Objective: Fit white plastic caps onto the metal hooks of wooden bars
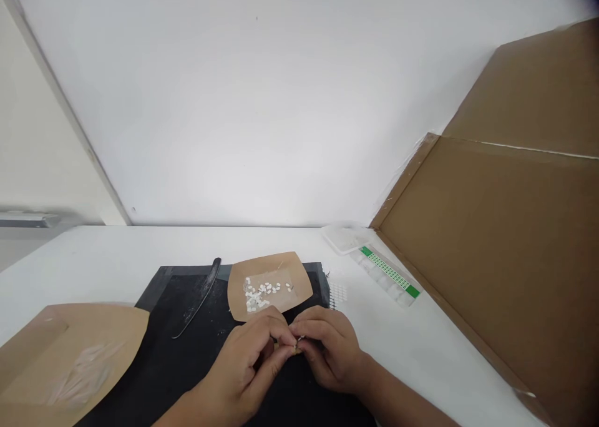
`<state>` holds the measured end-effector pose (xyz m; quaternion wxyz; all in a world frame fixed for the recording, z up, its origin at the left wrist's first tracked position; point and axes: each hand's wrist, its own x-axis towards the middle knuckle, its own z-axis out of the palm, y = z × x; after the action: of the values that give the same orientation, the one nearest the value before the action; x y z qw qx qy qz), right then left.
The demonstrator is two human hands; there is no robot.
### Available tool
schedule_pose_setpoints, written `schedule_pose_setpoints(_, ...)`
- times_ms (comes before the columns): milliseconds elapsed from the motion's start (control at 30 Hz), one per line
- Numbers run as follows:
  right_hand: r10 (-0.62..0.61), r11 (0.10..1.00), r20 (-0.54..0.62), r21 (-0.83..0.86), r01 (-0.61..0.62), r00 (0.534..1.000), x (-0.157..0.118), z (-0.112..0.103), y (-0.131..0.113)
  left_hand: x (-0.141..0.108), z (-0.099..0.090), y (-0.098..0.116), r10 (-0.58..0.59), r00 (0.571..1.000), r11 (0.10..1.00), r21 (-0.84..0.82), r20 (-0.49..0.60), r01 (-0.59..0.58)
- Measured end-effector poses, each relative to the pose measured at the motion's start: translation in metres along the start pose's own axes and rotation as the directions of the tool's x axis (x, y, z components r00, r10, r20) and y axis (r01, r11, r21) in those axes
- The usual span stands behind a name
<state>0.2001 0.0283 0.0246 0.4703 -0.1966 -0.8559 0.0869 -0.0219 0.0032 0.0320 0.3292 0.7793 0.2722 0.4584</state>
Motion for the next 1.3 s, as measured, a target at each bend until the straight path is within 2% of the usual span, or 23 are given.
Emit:
schedule_pose_setpoints(233, 0.121, 0.982, -0.028, 0.148, -0.116, 0.992, 0.0, 0.005, -0.004, -0.007, 0.002, -0.005, -0.092, 0.996, 0.989, -0.117, -0.008, 0.091)
schedule_pose_setpoints(333, 0.13, 0.979, -0.032, 0.162, -0.123, 0.991, 0.001, 0.005, -0.003, -0.007, 0.002, -0.006, -0.095, 0.995, 0.986, -0.136, 0.01, 0.095)
schedule_pose_setpoints(533, 0.137, 0.982, -0.051, 0.141, -0.129, 0.989, 0.002, 0.008, -0.004, -0.002, 0.003, -0.003, -0.028, 0.995, 0.999, -0.03, -0.091, 0.025)
schedule_pose_setpoints(633, 0.137, 0.986, -0.038, 0.105, -0.133, 0.99, 0.0, 0.01, -0.005, -0.001, 0.004, -0.003, -0.023, 0.992, 0.999, 0.035, -0.125, 0.027)
schedule_pose_setpoints(833, 0.156, 0.985, -0.008, 0.076, -0.155, 0.988, -0.002, 0.011, -0.002, 0.001, 0.004, -0.003, -0.018, 0.987, 0.995, 0.098, -0.157, 0.034)
schedule_pose_setpoints(1300, 0.21, 0.976, -0.072, -0.049, -0.214, 0.975, 0.0, 0.014, -0.007, 0.001, 0.005, -0.005, -0.057, 0.979, 0.984, 0.155, -0.197, 0.088)
